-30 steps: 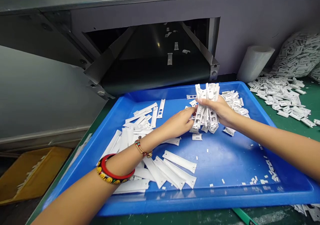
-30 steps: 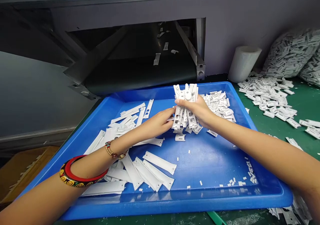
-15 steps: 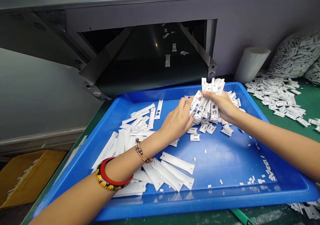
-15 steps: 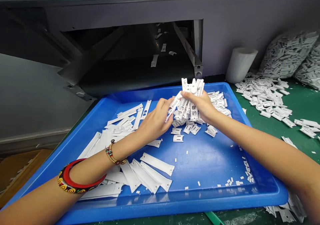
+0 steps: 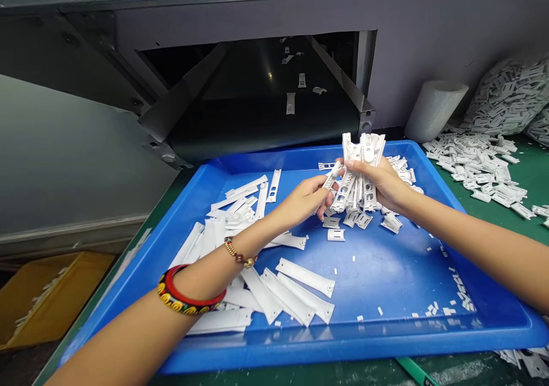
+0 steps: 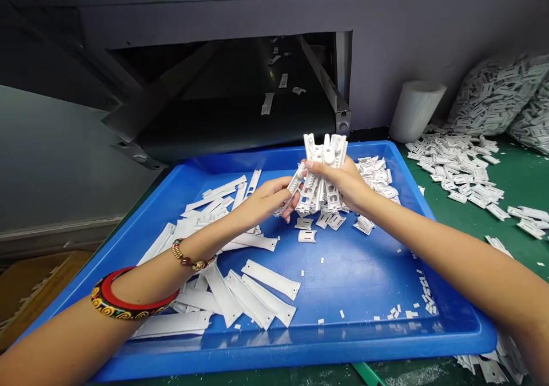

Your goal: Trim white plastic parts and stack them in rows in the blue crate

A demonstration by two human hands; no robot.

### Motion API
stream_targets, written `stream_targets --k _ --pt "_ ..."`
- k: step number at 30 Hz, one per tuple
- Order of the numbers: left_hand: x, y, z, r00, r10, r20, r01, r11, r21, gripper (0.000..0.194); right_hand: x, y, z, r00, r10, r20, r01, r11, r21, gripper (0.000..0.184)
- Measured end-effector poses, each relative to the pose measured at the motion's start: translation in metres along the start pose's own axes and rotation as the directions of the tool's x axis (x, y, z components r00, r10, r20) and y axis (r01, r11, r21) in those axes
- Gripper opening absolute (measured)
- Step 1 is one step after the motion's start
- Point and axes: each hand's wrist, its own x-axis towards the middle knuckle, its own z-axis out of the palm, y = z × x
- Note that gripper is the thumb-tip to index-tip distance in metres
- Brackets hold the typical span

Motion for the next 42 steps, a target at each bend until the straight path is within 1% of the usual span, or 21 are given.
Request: stream_targets --k 2,4,7,12,18,24,29,36,42 --pt "-0.001 0.001 0.001 0.999 -0.031 0.018 0.032 0.998 -0.053 0.011 -0.001 0.001 0.002 1.000 0.012 -0.003 -0.012 0.999 -0.033 0.039" --pt "-0.002 0.002 0.003 0.997 -0.076 0.024 0.077 0.993 -0.085 0.016 -0.002 0.001 0.004 1.000 0.021 -0.009 -0.021 0.999 -0.047 0.040" --pt "-0.002 0.004 0.004 0.991 -0.132 -0.005 0.130 0.986 -0.099 0.024 -0.002 0.001 0.006 1.000 0.027 0.004 -0.027 0.999 -0.045 0.042" --pt "-0.002 0.005 0.003 0.989 -0.146 -0.019 0.143 0.981 -0.130 0.035 -0.003 -0.001 0.006 1.000 0.011 0.028 -0.010 0.999 -0.046 0.042" --pt "-0.003 0.005 0.001 0.988 -0.151 -0.024 0.146 0.978 -0.152 0.037 -0.002 -0.001 0.006 0.999 0.041 0.008 -0.040 0.998 -0.053 0.045" --pt "-0.003 0.011 -0.001 0.969 -0.243 0.036 0.244 0.937 -0.248 0.038 -0.002 0.000 0.004 0.999 0.048 0.022 -0.048 0.998 -0.035 0.043" --pt "-0.002 0.009 -0.002 0.969 -0.233 0.078 0.246 0.925 -0.289 0.037 -0.003 0.000 0.004 0.998 0.054 0.021 -0.054 0.998 -0.026 0.044" --pt "-0.001 0.005 -0.001 0.974 -0.219 0.055 0.226 0.940 -0.256 0.035 -0.004 0.000 0.006 0.997 0.073 0.029 -0.072 0.997 -0.036 0.047" --pt "-0.003 0.004 -0.003 0.975 -0.206 0.088 0.222 0.941 -0.256 0.037 -0.005 0.000 0.008 0.998 0.058 0.024 -0.057 0.996 -0.063 0.044"
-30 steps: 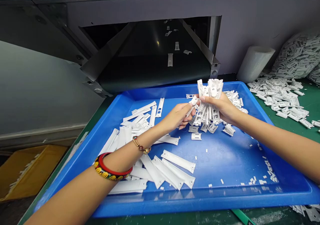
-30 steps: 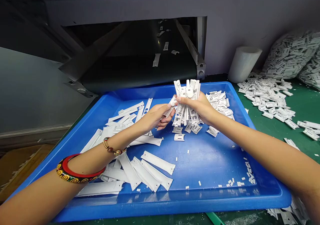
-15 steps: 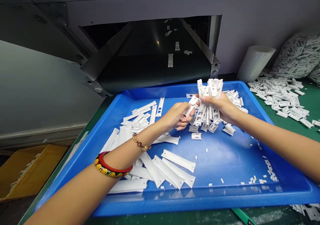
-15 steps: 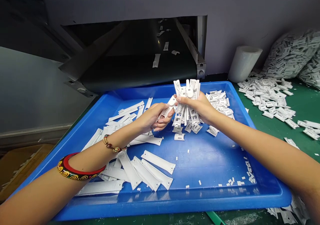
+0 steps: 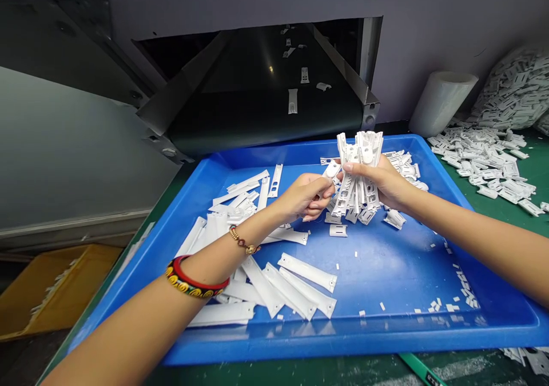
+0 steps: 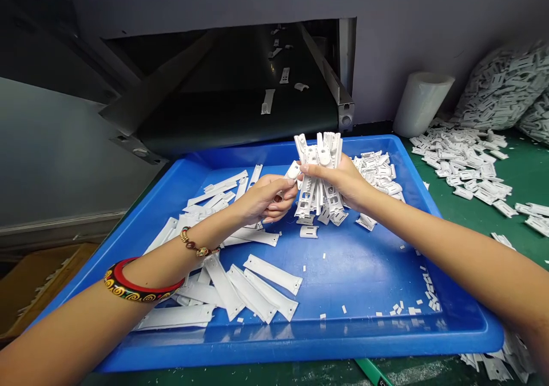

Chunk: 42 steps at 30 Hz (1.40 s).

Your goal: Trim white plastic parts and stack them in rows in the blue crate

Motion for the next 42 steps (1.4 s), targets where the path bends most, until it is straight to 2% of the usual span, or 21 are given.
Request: stream_targets --k 20,26,31,35,38,40,42 --pt "0.004 -0.008 -0.003 0.997 0.071 0.041 -0.071 0.997 -0.018 0.036 -0.001 0.001 0.001 1.000 0.014 0.004 -0.014 1.000 0.015 0.043" --pt "0.003 -0.007 -0.001 0.994 0.103 0.022 -0.102 0.995 -0.021 0.034 -0.001 0.006 0.001 0.994 0.071 0.089 -0.080 0.991 0.105 0.034" --pt "0.009 -0.013 0.003 0.991 0.112 0.066 -0.110 0.993 -0.036 0.025 -0.005 0.006 0.003 0.972 0.132 0.194 -0.160 0.978 0.133 0.037" --pt "0.007 -0.010 0.013 0.987 0.163 0.000 -0.162 0.981 -0.108 0.024 -0.007 0.001 0.002 0.957 0.105 0.271 -0.142 0.983 0.119 0.038" --pt "0.006 -0.001 0.022 0.986 0.164 0.040 -0.160 0.983 -0.087 0.038 -0.008 -0.005 0.002 0.973 0.085 0.215 -0.104 0.992 0.077 0.041" --pt "0.012 0.004 0.022 0.975 0.218 0.051 -0.216 0.975 -0.052 0.050 -0.006 -0.009 0.000 0.994 -0.008 0.111 0.004 0.999 0.038 0.045" --pt "0.026 0.008 0.014 0.942 0.327 -0.079 -0.328 0.945 0.004 0.057 0.001 -0.012 -0.007 0.980 -0.193 -0.052 0.192 0.981 -0.021 0.049"
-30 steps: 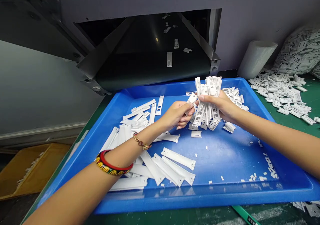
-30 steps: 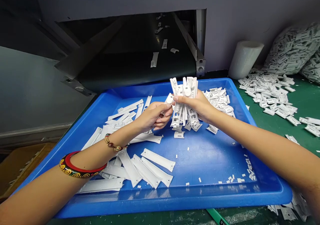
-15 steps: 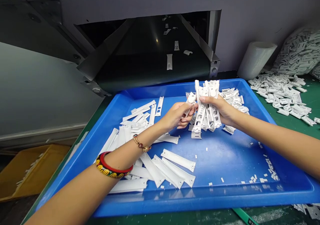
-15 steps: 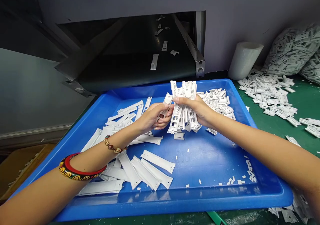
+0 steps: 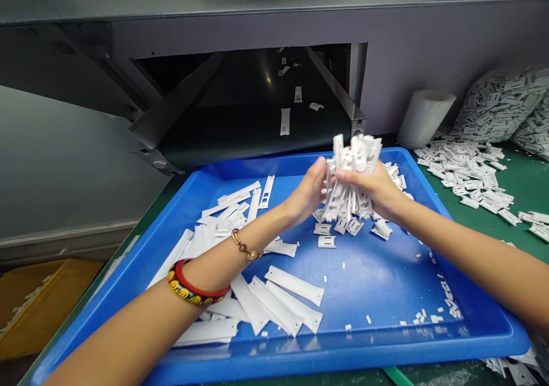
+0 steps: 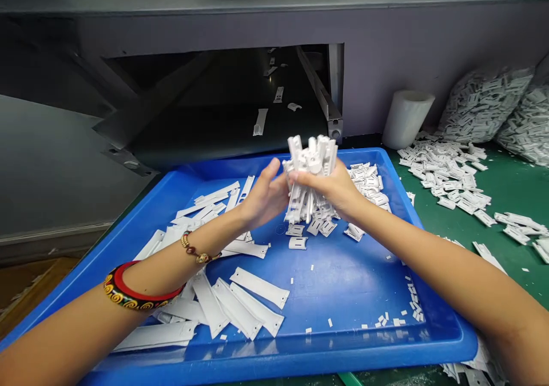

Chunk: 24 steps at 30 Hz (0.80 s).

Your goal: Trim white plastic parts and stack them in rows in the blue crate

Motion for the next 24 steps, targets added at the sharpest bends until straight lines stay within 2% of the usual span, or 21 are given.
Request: stream_targets --k 1,2,3,4,5,6,8,11,14,17,19,24 --pt "0.009 -0.002 -0.006 0.991 0.067 -0.118 -0.059 0.996 0.063 0.057 0.006 0.000 -0.005 0.990 -0.105 -0.097 0.103 0.994 -0.029 0.050" --pt "0.020 -0.005 -0.014 0.966 0.117 -0.232 -0.080 0.983 0.164 0.054 0.012 0.000 -0.012 0.960 -0.201 -0.193 0.193 0.980 -0.057 0.050" --pt "0.030 -0.009 -0.021 0.940 0.161 -0.300 -0.062 0.947 0.316 0.050 0.020 0.001 -0.020 0.919 -0.274 -0.283 0.262 0.962 -0.078 0.050" --pt "0.040 -0.013 -0.028 0.935 0.213 -0.285 -0.034 0.850 0.525 0.045 0.027 0.003 -0.028 0.878 -0.318 -0.359 0.308 0.947 -0.086 0.050" --pt "0.049 -0.017 -0.034 0.940 0.252 -0.232 -0.014 0.704 0.710 0.042 0.033 0.005 -0.035 0.844 -0.336 -0.417 0.333 0.939 -0.082 0.050" --pt "0.057 -0.022 -0.037 0.943 0.267 -0.196 -0.013 0.619 0.785 0.039 0.039 0.008 -0.042 0.822 -0.336 -0.460 0.344 0.936 -0.070 0.049" --pt "0.069 -0.031 -0.036 0.954 0.275 -0.117 -0.029 0.477 0.878 0.037 0.047 0.013 -0.051 0.807 -0.309 -0.503 0.335 0.941 -0.042 0.050" --pt "0.080 -0.043 -0.024 0.967 0.253 -0.031 -0.054 0.322 0.945 0.029 0.050 0.021 -0.053 0.819 -0.274 -0.504 0.298 0.954 -0.036 0.051" --pt "0.087 -0.049 -0.013 0.975 0.223 0.016 -0.059 0.188 0.980 0.029 0.047 0.026 -0.051 0.826 -0.291 -0.483 0.282 0.955 -0.094 0.049" --pt "0.089 -0.047 -0.015 0.977 0.211 0.016 -0.042 0.120 0.992 0.027 0.045 0.028 -0.049 0.825 -0.328 -0.460 0.277 0.944 -0.177 0.046" --pt "0.086 -0.044 -0.020 0.977 0.212 0.004 -0.028 0.111 0.993 0.021 0.045 0.028 -0.049 0.832 -0.337 -0.440 0.270 0.940 -0.209 0.045" --pt "0.074 -0.038 -0.026 0.980 0.196 -0.022 -0.021 0.211 0.977 0.016 0.045 0.031 -0.047 0.844 -0.331 -0.423 0.258 0.941 -0.221 0.046"
